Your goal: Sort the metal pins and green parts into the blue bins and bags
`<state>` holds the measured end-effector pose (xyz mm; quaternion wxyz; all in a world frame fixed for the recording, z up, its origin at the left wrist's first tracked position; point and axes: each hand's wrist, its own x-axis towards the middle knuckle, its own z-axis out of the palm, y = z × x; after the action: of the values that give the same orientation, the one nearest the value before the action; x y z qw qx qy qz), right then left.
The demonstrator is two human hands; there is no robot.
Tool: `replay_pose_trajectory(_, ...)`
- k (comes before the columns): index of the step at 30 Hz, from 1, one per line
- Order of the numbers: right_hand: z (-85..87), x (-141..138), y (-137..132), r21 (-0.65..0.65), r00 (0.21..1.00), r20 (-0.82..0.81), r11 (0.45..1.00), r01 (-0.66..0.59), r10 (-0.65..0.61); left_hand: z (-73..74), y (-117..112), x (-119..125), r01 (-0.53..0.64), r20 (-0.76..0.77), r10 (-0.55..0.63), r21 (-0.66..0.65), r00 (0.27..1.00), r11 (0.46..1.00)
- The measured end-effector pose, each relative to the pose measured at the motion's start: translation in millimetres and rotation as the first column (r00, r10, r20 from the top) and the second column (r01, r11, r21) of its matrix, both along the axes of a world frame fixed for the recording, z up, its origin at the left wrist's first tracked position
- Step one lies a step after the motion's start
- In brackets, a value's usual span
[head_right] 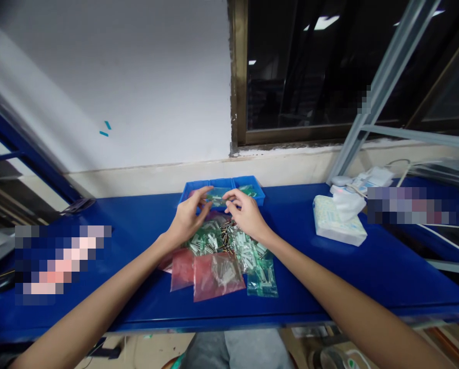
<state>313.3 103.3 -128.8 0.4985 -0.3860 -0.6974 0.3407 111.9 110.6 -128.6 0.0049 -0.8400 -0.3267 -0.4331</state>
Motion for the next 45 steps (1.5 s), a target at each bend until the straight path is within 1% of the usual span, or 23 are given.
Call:
replay_pose_trajectory(4, 2.6, 0.8, 0.1, -0.033, 0.998, -0.064, 0.999, -0.031, 0.029, 4.9, -3.6, -0.6, 0.057, -0.077, -0.055, 0.023, 0.996, 0.998)
replay_pose_trajectory(8, 4.1, 1.6, 1.6, -0.068, 0.992, -0.109, 0.995, -0.073, 0.066, 7.1, -3.9, -2.6, 0.013, -0.114, -0.012, 0.012, 0.993, 1.000)
replay_pose_trajectory(11, 3.0, 1.5, 0.4, -0.093, 0.996, -0.071, 0.994, -0.064, 0.058, 6.1, -2.7, -3.1, -0.023, -0.115, 0.025, 0.020, 0.993, 1.000)
replay_pose_trajectory(13, 1.7, 1.2, -1.0, -0.089, 1.000, -0.016, 0.996, -0.028, 0.026, 4.4, -1.8, -2.6, -0.039, -0.107, 0.042, 0.032, 0.993, 0.999)
replay_pose_trajectory(15, 0.5, 1.3, -1.5, -0.027, 0.999, 0.046, 0.999, 0.030, -0.029, 2.7, -1.4, -1.5, -0.062, -0.099, 0.067, 0.048, 0.993, 0.997)
replay_pose_trajectory(18, -0.4, 2.0, 0.0, 0.120, 0.985, 0.114, 0.986, 0.115, -0.129, 2.0, -2.3, 0.3, -0.106, -0.094, 0.112, 0.063, 0.989, 0.992)
replay_pose_trajectory(20, -0.1, 2.5, 1.0, 0.140, 0.983, 0.118, 0.982, 0.125, -0.142, 2.6, -3.3, 1.0, -0.115, -0.085, 0.119, 0.058, 0.989, 0.992)
replay_pose_trajectory(23, 1.0, 2.6, 1.3, 0.073, 0.992, 0.093, 0.994, 0.079, -0.086, 3.0, -2.9, 0.9, -0.096, -0.074, 0.097, 0.021, 0.993, 0.995)
replay_pose_trajectory(25, 1.2, 2.9, 1.6, 0.042, 0.994, 0.072, 0.996, 0.075, -0.078, 1.9, -1.0, 0.6, -0.079, -0.081, 0.079, -0.007, 0.994, 0.997)
replay_pose_trajectory(29, 0.0, 6.0, 5.9, 0.035, 0.991, 0.017, 0.991, 0.132, -0.133, -1.7, 3.6, 1.1, -0.025, -0.103, 0.020, -0.053, 0.994, 0.998)
replay_pose_trajectory(31, 0.6, 10.0, 9.5, 0.065, 0.984, 0.007, 0.982, 0.176, -0.177, -2.2, 3.7, 2.1, 0.001, -0.096, -0.007, -0.069, 0.995, 0.998)
replay_pose_trajectory(33, 2.9, 16.3, 13.8, 0.143, 0.967, 0.027, 0.958, 0.248, -0.255, -1.4, 2.3, 2.7, 0.012, -0.092, -0.020, -0.083, 0.996, 0.996)
replay_pose_trajectory(34, 4.5, 20.2, 16.4, 0.196, 0.951, 0.041, 0.936, 0.292, -0.306, -0.6, 1.5, 2.6, 0.014, -0.096, -0.022, -0.089, 0.995, 0.996)
replay_pose_trajectory(37, 8.6, 34.7, 27.5, 0.328, 0.884, 0.056, 0.845, 0.422, -0.463, 1.1, 1.0, 0.4, 0.011, -0.116, -0.022, -0.094, 0.993, 0.996)
replay_pose_trajectory(39, 7.9, 45.1, 37.6, 0.357, 0.838, 0.073, 0.799, 0.484, -0.540, 0.7, 2.7, -2.0, -0.005, -0.131, -0.006, -0.085, 0.991, 0.996)
replay_pose_trajectory(42, 1.0, 59.4, 52.9, 0.360, 0.775, 0.196, 0.779, 0.513, -0.601, -1.5, 6.0, -5.1, -0.049, -0.169, 0.035, -0.083, 0.985, 0.995)
replay_pose_trajectory(45, -5.1, 69.0, 60.1, 0.449, 0.671, 0.330, 0.735, 0.507, -0.664, -3.3, 7.6, -6.7, -0.086, -0.212, 0.065, -0.093, 0.975, 0.992)
